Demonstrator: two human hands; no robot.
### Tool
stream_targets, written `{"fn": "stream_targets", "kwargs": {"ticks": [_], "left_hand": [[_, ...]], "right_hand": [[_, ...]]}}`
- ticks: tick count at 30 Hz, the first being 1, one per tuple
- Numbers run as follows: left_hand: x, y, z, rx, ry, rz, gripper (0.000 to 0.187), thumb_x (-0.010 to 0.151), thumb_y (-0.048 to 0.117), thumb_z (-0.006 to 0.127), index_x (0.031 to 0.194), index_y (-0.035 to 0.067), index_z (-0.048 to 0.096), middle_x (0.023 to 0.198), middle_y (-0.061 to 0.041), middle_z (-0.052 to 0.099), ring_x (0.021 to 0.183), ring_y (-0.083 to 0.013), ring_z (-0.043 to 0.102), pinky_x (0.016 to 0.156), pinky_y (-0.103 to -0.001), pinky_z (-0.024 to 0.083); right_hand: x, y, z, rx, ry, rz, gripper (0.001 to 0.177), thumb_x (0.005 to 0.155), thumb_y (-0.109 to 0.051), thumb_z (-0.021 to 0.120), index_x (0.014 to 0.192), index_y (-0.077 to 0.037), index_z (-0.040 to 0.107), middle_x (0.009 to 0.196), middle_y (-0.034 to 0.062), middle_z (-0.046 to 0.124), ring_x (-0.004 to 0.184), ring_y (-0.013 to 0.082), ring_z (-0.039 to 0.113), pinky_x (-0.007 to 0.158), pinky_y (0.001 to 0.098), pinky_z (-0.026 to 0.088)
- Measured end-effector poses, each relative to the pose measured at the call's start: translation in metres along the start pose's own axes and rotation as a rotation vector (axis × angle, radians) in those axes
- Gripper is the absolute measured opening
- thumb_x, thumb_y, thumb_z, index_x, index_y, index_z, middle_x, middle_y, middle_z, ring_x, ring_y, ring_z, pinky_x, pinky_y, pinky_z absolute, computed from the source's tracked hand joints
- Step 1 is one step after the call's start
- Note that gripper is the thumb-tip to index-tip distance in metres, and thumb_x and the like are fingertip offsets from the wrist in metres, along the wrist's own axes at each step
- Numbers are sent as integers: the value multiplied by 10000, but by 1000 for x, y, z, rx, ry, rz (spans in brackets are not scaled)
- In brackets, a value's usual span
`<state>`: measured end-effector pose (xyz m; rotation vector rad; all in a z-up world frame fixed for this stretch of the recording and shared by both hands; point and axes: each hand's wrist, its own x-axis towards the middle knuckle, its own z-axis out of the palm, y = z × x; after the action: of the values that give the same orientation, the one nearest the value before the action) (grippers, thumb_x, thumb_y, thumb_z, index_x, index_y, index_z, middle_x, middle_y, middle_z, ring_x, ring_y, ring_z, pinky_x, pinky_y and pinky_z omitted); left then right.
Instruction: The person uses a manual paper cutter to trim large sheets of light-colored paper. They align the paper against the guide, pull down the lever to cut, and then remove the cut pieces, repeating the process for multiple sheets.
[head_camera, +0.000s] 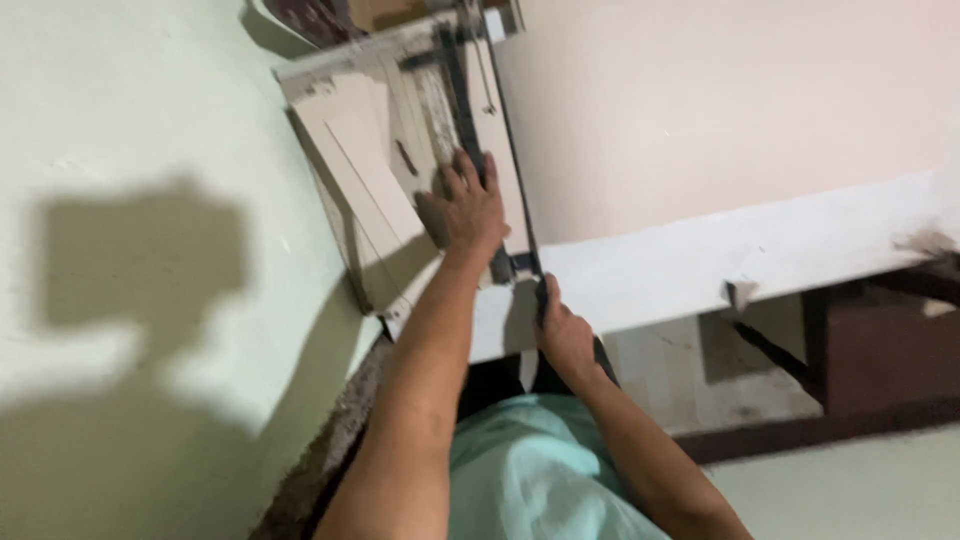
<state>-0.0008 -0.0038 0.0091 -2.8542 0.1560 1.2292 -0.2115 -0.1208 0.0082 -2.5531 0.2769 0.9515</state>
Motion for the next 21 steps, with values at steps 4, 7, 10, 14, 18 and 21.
{"fn": "stream_targets", "kwargs": {"ticks": [4, 7, 10, 14, 18, 21], "left_hand": [[-23, -2, -29, -36, 80, 55, 1052, 868, 308, 793, 1644, 153, 99, 1667, -274, -27, 1517, -519, -43, 1090, -822, 123], [-45, 10, -34, 170, 61, 221, 766, 949, 267, 701, 1582, 218, 273, 1675, -170, 83, 1523, -412, 84, 1141, -774, 107], [-33, 3, 4, 389, 112, 452, 438, 970, 253, 643, 1370, 250, 464, 1508, -65, 319, 1390, -286, 321, 1099, -640, 184], [-24, -26, 92, 576, 355, 853, 179, 954, 273, 589, 788, 294, 652, 856, 78, 681, 849, -144, 645, 742, -297, 450], [-48, -57, 57, 564, 209, 885, 164, 850, 121, 673, 729, 198, 753, 649, -47, 712, 567, -230, 628, 529, -410, 473], [-50, -101, 44, 760, -34, 678, 83, 767, 51, 727, 685, 49, 718, 606, -202, 644, 543, -407, 640, 486, -559, 509]], "right_hand": [[-39, -40, -101, 281, -164, 96, 875, 907, -387, 574, 1629, -199, 116, 971, 265, 748, 929, 508, 726, 814, 602, 563], [-72, -47, -168, 510, -260, 124, 983, 851, -543, 608, 1646, -224, 125, 900, 229, 780, 880, 477, 741, 774, 547, 564], [-27, -4, -142, 798, -263, 193, 798, 898, -618, 556, 1543, -192, 357, 942, 219, 780, 869, 425, 757, 780, 525, 580], [75, 80, -63, 1320, -32, 492, 840, 986, -662, 599, 1558, -107, 332, 1277, 238, 627, 1116, 461, 665, 959, 660, 502], [99, 95, -70, 1675, 66, 455, 617, 1036, -602, 559, 1340, -122, 320, 868, 12, 574, 719, 195, 628, 692, 321, 499], [81, 102, -71, 1725, 164, 432, 379, 1029, -325, 708, 1108, -110, 406, 814, -21, 525, 628, 154, 637, 543, 238, 569]]}}
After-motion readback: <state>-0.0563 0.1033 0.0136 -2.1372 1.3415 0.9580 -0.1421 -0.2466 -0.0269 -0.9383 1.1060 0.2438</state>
